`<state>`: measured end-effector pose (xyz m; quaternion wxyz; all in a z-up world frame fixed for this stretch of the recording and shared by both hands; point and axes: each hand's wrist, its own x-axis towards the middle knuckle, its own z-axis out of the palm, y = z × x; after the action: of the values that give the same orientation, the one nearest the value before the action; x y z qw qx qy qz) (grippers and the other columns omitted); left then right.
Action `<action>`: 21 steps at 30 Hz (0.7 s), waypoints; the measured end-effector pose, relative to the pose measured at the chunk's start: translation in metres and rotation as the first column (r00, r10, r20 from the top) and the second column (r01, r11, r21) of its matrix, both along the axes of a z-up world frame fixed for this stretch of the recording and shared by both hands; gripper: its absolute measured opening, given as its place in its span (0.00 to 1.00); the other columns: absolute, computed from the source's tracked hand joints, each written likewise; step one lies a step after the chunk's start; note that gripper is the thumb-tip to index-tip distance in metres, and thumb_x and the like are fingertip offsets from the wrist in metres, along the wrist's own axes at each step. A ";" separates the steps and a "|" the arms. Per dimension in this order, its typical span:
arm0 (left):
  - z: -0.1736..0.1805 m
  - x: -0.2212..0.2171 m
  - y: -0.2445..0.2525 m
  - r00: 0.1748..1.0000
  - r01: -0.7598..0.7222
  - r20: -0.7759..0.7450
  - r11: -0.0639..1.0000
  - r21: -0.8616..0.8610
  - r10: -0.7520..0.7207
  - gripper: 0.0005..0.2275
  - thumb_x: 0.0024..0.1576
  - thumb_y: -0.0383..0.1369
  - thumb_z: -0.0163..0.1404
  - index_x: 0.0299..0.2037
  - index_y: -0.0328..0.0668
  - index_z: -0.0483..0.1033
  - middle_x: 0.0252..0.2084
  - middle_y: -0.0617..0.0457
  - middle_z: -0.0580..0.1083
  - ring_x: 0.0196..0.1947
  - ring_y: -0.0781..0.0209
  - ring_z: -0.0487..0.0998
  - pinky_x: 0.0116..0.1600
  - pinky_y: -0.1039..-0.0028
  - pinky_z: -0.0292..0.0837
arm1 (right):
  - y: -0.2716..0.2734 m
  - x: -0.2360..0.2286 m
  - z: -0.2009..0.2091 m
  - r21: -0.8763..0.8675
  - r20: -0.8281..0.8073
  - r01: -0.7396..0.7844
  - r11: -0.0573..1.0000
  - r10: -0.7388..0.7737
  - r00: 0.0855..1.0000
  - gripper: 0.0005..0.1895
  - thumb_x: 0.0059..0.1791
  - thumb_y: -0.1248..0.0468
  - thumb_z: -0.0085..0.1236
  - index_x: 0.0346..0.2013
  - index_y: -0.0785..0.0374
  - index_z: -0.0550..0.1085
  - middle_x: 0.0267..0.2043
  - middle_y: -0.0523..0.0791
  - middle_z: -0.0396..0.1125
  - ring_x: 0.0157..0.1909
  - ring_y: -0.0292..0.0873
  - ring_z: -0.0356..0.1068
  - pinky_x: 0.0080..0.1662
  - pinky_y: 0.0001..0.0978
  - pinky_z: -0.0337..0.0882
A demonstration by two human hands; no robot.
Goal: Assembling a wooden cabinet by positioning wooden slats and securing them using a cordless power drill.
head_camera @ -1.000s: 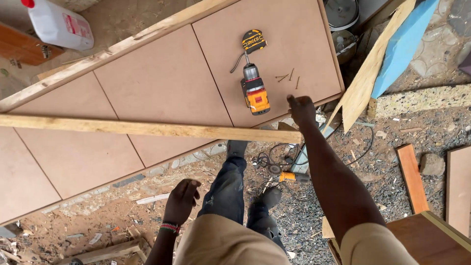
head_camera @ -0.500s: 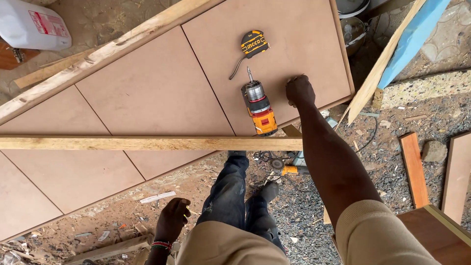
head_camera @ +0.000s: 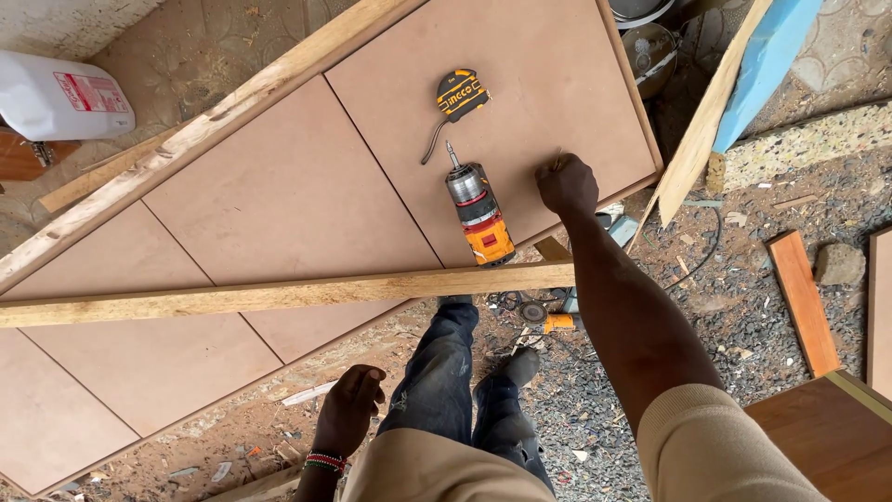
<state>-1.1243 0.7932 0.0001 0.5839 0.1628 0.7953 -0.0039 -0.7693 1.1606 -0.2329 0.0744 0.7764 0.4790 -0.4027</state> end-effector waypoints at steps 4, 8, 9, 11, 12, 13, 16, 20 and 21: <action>-0.003 0.004 0.016 0.999 -0.027 0.027 0.998 0.051 0.026 0.19 0.72 0.48 0.49 0.50 0.48 0.91 0.33 0.53 0.88 0.30 0.60 0.86 0.42 0.66 0.78 | -0.016 0.016 0.035 0.021 -0.286 0.194 0.981 -0.180 0.941 0.15 0.53 0.55 0.57 0.31 0.54 0.60 0.29 0.42 0.56 0.27 0.43 0.62 0.30 0.43 0.60; 0.004 0.023 0.077 0.964 -0.237 0.217 0.873 0.427 0.156 0.16 0.77 0.40 0.51 0.49 0.38 0.89 0.30 0.46 0.83 0.31 0.58 0.82 0.43 0.64 0.82 | -0.045 0.006 0.152 0.123 -0.506 0.262 0.957 -0.167 0.846 0.07 0.58 0.61 0.56 0.37 0.58 0.72 0.23 0.46 0.70 0.26 0.43 0.75 0.36 0.38 0.70; 0.012 0.030 0.098 0.954 -0.273 0.252 0.821 0.501 0.163 0.17 0.79 0.40 0.50 0.53 0.38 0.90 0.32 0.44 0.83 0.36 0.58 0.84 0.51 0.61 0.86 | -0.058 0.003 0.184 0.135 -0.603 0.284 0.949 -0.149 0.784 0.07 0.61 0.64 0.56 0.39 0.61 0.74 0.23 0.50 0.69 0.27 0.43 0.74 0.34 0.34 0.72; 0.024 0.055 0.135 0.901 -0.390 0.382 0.766 0.511 0.204 0.17 0.81 0.41 0.46 0.59 0.41 0.89 0.43 0.44 0.86 0.46 0.57 0.86 0.59 0.61 0.86 | -0.093 -0.008 0.233 0.150 -0.632 0.177 0.973 -0.043 0.774 0.07 0.62 0.67 0.56 0.40 0.66 0.76 0.22 0.53 0.70 0.25 0.47 0.73 0.34 0.39 0.72; 0.030 0.067 0.154 0.834 -0.501 0.501 0.699 0.510 0.232 0.19 0.82 0.41 0.43 0.65 0.44 0.88 0.54 0.44 0.89 0.57 0.57 0.88 0.67 0.60 0.85 | -0.109 -0.014 0.257 0.174 -0.662 0.068 0.982 0.066 0.746 0.08 0.63 0.69 0.56 0.41 0.70 0.77 0.20 0.56 0.70 0.23 0.52 0.72 0.33 0.43 0.73; 0.032 0.081 0.160 0.833 -0.504 0.501 0.696 0.511 0.235 0.19 0.82 0.41 0.43 0.65 0.44 0.88 0.54 0.44 0.89 0.57 0.57 0.88 0.67 0.60 0.85 | -0.122 -0.027 0.273 0.176 -0.663 0.063 0.982 0.071 0.746 0.08 0.63 0.69 0.56 0.41 0.70 0.77 0.20 0.56 0.70 0.23 0.52 0.72 0.33 0.43 0.73; 0.044 0.119 0.163 0.564 -0.717 0.755 0.651 0.248 0.334 0.24 0.81 0.51 0.44 0.71 0.43 0.85 0.66 0.43 0.86 0.64 0.55 0.86 0.70 0.58 0.83 | -0.158 -0.062 0.314 0.058 -0.525 -0.140 0.988 0.149 0.838 0.09 0.58 0.54 0.68 0.43 0.55 0.81 0.24 0.56 0.77 0.28 0.57 0.80 0.35 0.46 0.75; 0.019 0.128 0.130 0.436 -0.836 0.719 0.540 0.099 0.542 0.18 0.79 0.42 0.51 0.56 0.34 0.88 0.49 0.37 0.86 0.50 0.49 0.89 0.60 0.56 0.87 | -0.182 -0.096 0.336 0.087 -0.443 -0.450 0.889 0.439 0.782 0.23 0.62 0.47 0.58 0.61 0.62 0.78 0.50 0.66 0.80 0.51 0.76 0.83 0.50 0.72 0.83; 0.004 0.127 0.117 0.332 -0.883 0.698 0.469 -0.006 0.635 0.16 0.79 0.40 0.52 0.50 0.34 0.88 0.44 0.35 0.85 0.44 0.43 0.90 0.54 0.55 0.88 | -0.188 -0.100 0.342 0.061 -0.485 -0.493 0.868 0.458 0.745 0.26 0.64 0.50 0.54 0.68 0.67 0.76 0.56 0.69 0.78 0.54 0.80 0.82 0.52 0.75 0.84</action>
<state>-0.9974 0.9099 0.0042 0.6918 -0.1380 0.5203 0.4814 -0.8693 0.9726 0.1093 0.0800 0.4995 0.6492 -0.5680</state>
